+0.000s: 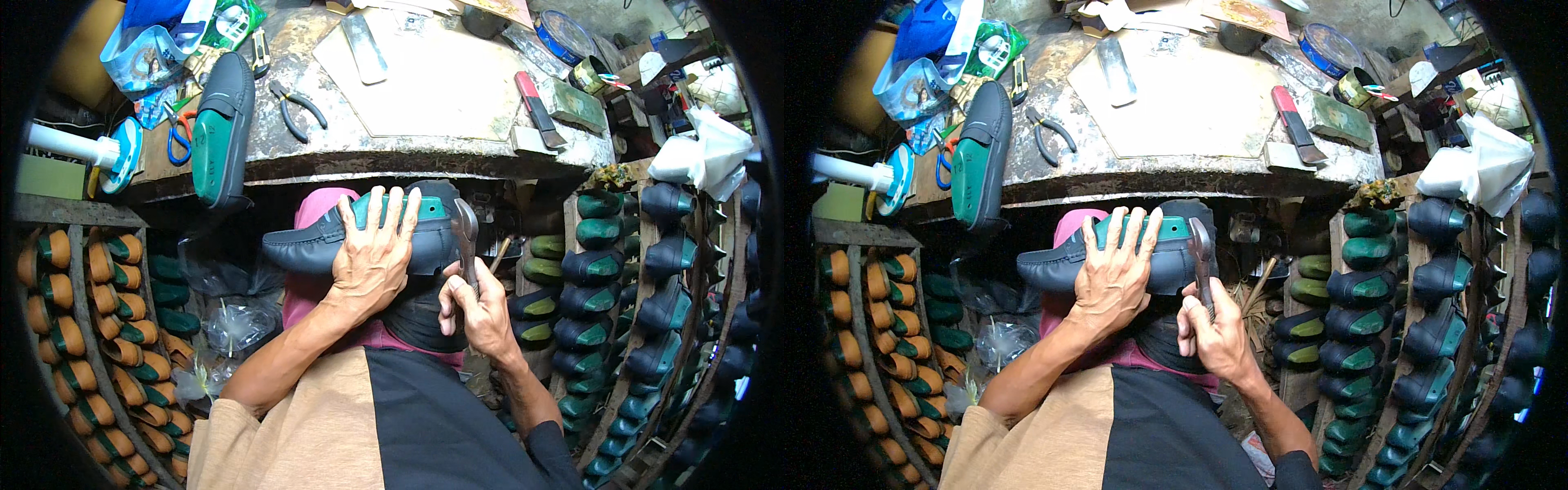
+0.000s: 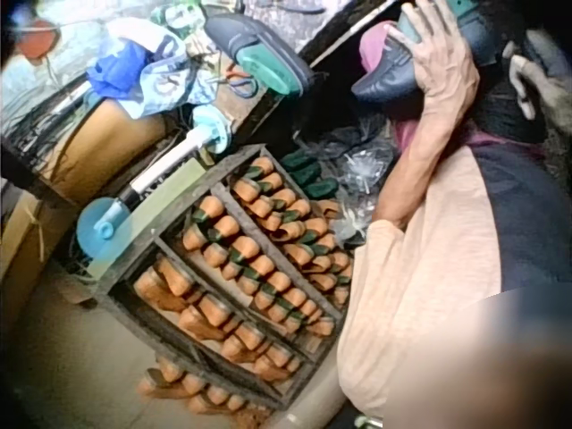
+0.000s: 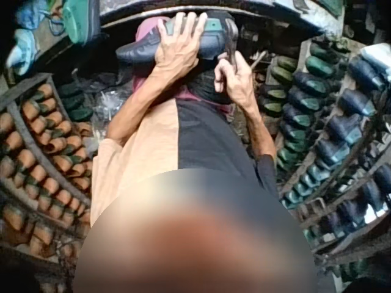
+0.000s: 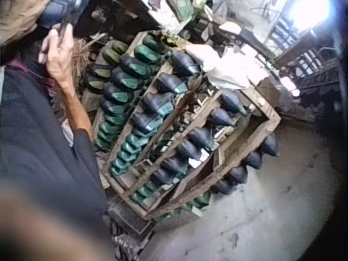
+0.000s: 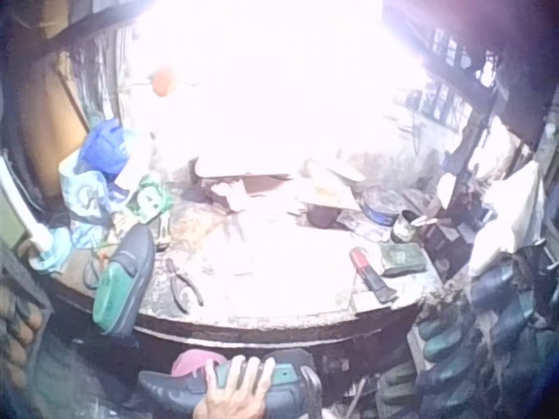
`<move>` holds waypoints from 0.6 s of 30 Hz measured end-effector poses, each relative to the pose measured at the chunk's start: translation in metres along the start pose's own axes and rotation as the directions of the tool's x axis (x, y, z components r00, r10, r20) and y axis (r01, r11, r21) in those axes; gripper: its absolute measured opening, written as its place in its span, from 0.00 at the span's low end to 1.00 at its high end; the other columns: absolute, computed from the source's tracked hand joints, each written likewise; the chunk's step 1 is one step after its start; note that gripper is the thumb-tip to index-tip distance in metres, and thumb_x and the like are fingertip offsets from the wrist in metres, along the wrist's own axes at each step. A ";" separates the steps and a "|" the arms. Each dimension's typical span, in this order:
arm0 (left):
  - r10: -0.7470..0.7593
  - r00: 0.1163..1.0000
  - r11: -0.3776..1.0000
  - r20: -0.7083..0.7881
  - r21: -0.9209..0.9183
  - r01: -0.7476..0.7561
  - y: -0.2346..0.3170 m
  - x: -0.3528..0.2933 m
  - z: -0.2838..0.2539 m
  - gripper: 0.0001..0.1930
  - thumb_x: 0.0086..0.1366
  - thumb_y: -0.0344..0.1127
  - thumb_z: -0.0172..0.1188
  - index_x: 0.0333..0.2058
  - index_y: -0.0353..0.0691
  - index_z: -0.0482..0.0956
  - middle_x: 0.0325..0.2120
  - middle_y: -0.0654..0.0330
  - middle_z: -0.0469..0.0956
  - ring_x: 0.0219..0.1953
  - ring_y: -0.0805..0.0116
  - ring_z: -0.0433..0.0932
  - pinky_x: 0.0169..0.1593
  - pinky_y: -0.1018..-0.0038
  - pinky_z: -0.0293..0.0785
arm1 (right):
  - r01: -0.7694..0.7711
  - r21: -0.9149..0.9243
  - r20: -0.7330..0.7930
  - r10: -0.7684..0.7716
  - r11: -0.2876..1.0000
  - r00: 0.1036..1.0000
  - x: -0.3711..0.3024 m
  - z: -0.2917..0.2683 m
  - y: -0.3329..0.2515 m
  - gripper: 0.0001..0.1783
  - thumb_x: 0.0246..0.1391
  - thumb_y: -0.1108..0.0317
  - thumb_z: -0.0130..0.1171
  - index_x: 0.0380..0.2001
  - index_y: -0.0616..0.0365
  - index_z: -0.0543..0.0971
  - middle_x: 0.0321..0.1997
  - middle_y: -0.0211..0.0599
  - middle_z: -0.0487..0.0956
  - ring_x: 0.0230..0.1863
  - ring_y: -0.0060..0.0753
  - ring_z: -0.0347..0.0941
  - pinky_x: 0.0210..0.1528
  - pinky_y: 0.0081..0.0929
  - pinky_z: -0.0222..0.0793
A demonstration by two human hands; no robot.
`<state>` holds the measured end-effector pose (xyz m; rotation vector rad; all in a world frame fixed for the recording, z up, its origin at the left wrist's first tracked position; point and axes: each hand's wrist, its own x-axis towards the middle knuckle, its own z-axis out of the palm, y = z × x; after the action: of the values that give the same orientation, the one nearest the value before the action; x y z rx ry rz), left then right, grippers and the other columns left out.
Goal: The person uses a hammer and a curved metal tool to tap and press the sole and heel of a black slip-on shoe with a green insole. They repeatedly reposition the shoe on their lap, tap along the sole edge, and check the fit of the sole to the upper.
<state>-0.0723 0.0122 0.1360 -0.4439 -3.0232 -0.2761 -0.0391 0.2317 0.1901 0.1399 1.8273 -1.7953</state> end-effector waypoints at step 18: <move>-0.003 1.000 1.000 0.000 0.009 0.003 0.003 -0.001 0.000 0.68 0.44 0.40 0.83 0.85 0.41 0.57 0.77 0.48 0.67 0.80 0.41 0.64 0.78 0.25 0.56 | 0.056 -0.052 -0.121 -0.062 0.997 0.991 0.000 0.027 -0.046 0.07 0.80 0.72 0.54 0.51 0.65 0.74 0.24 0.32 0.76 0.19 0.21 0.73 0.23 0.26 0.70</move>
<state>-0.0710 0.0144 0.1365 -0.4382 -3.0243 -0.2625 -0.0516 0.2020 0.2326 0.1838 1.9784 -1.8165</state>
